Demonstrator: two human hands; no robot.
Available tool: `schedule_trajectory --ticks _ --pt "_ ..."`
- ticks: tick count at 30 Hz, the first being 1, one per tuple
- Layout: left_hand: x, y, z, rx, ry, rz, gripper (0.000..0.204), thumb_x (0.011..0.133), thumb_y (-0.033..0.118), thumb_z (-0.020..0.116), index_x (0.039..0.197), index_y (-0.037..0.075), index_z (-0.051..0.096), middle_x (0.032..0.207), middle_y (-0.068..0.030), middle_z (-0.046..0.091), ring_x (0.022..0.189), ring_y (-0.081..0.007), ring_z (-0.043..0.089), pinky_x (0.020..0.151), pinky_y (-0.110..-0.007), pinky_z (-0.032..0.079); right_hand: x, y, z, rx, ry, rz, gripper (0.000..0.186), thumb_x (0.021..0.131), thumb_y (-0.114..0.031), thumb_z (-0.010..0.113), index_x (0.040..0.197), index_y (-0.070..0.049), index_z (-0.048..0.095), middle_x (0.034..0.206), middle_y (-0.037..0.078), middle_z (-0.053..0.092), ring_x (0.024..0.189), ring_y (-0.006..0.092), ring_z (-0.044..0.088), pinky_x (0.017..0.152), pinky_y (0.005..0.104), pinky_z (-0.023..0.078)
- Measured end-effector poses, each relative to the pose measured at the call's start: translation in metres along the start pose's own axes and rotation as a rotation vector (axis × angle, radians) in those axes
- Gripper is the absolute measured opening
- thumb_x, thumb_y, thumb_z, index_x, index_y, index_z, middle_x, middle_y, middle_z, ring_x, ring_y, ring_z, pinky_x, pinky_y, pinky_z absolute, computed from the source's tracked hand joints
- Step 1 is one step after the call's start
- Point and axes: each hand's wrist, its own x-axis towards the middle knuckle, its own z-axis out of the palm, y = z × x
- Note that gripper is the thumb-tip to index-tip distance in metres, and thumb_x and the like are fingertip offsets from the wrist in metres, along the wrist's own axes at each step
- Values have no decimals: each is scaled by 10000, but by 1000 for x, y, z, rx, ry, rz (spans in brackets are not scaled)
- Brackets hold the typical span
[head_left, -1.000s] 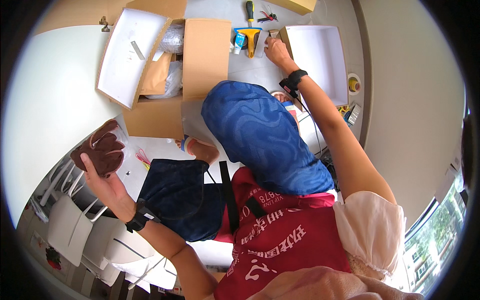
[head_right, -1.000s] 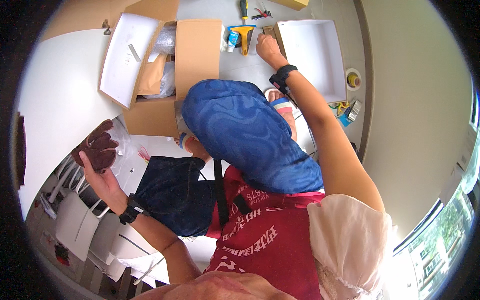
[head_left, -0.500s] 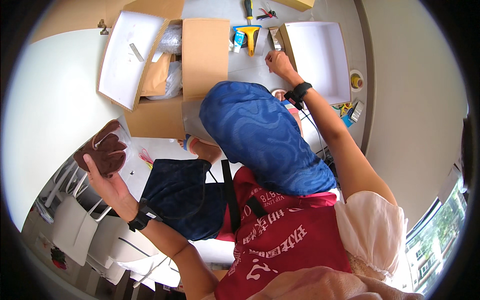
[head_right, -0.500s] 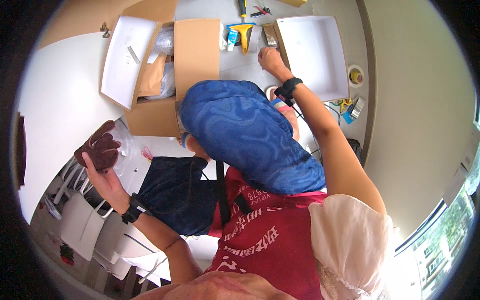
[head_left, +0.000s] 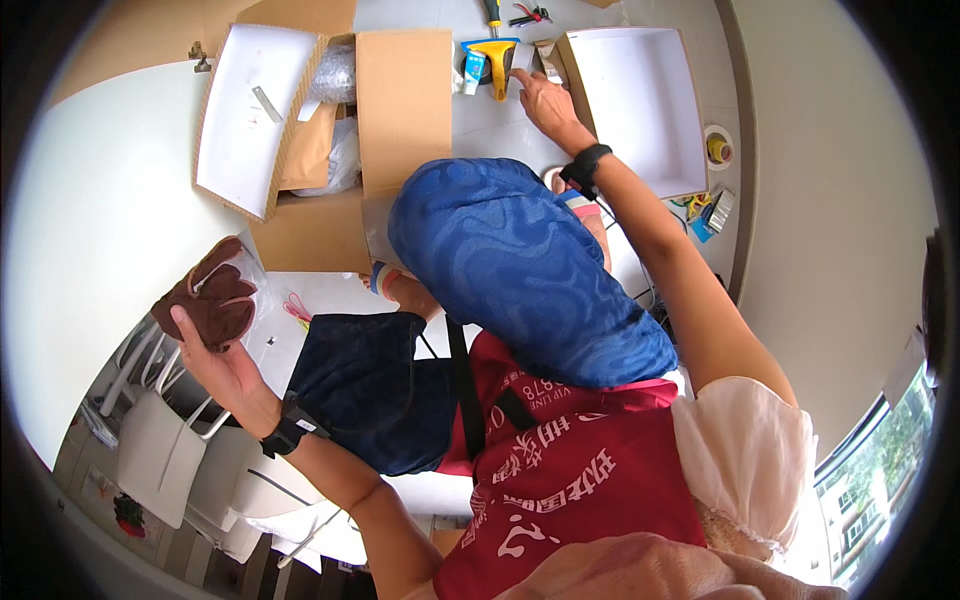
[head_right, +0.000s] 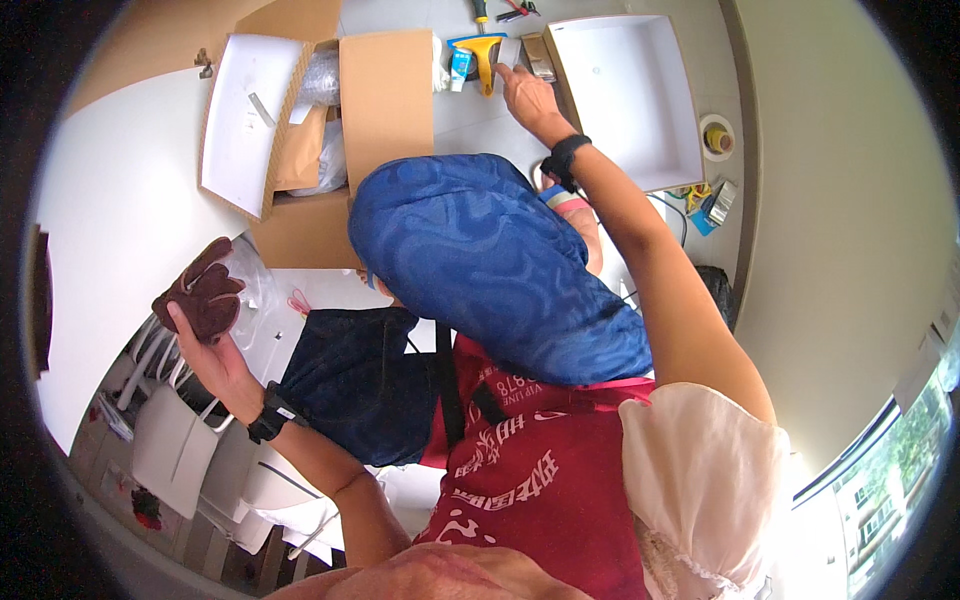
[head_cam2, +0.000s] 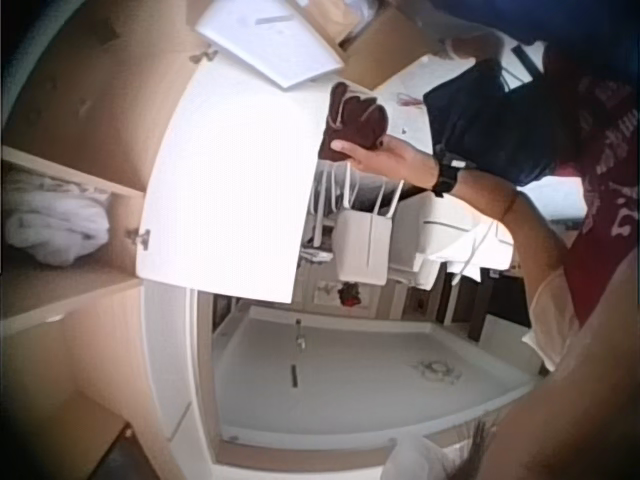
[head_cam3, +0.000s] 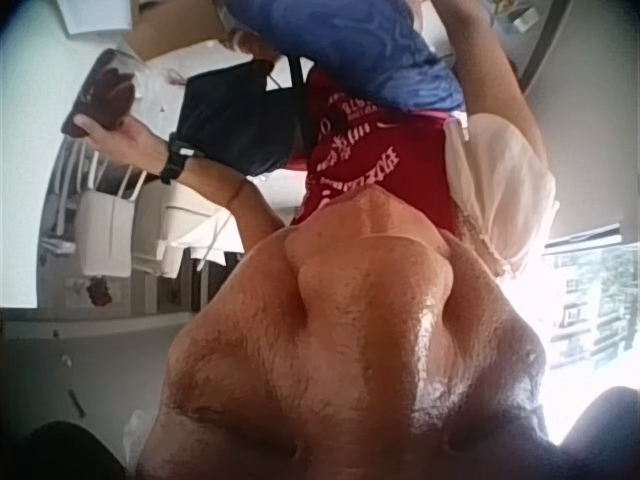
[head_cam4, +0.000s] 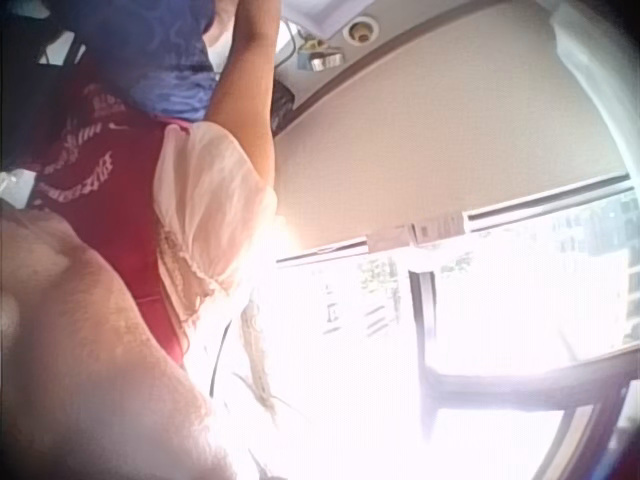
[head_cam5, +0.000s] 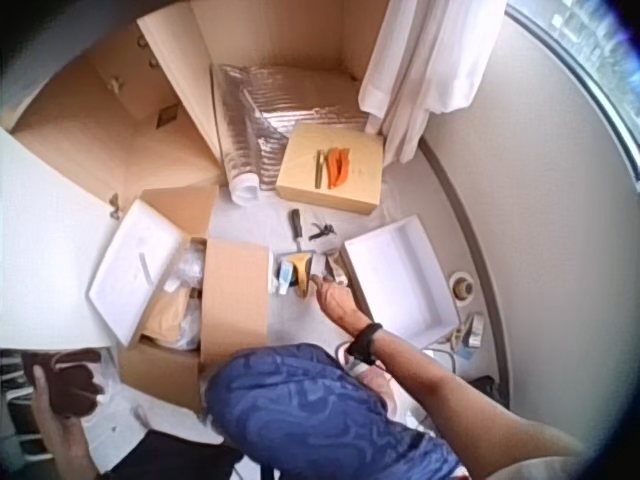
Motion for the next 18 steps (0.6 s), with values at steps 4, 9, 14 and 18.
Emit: schedule_trajectory --ticks 4,9,14,18 --pt "0 3 8 14 -70 20 529 991 357 654 1304 -56 549 1258 -165 631 1125 -248 630 961 -374 530 21 18 5 -270 -74 -90 264 974 -126 467 1200 -138 604 978 198 663 858 375 715 690 473 582" --pt "-1 4 12 23 14 2 541 984 356 664 1312 -57 543 1256 -163 633 1121 -248 634 960 -376 531 21 35 11 -386 -97 -135 173 955 -133 493 999 -59 643 951 173 688 848 352 728 704 453 586" --pt "1 1 9 -14 29 3 534 981 346 670 1312 -53 543 1263 -162 632 1126 -256 635 956 -379 536 34 39 15 -501 -238 -55 221 979 -222 500 912 -80 656 944 174 693 801 384 716 693 483 582" --pt "2 3 10 -27 12 3 525 981 344 670 1312 -45 548 1263 -160 633 1125 -254 635 956 -379 536 55 36 20 -366 -71 -20 166 956 -216 562 971 -86 664 1056 168 672 883 379 707 769 471 580"
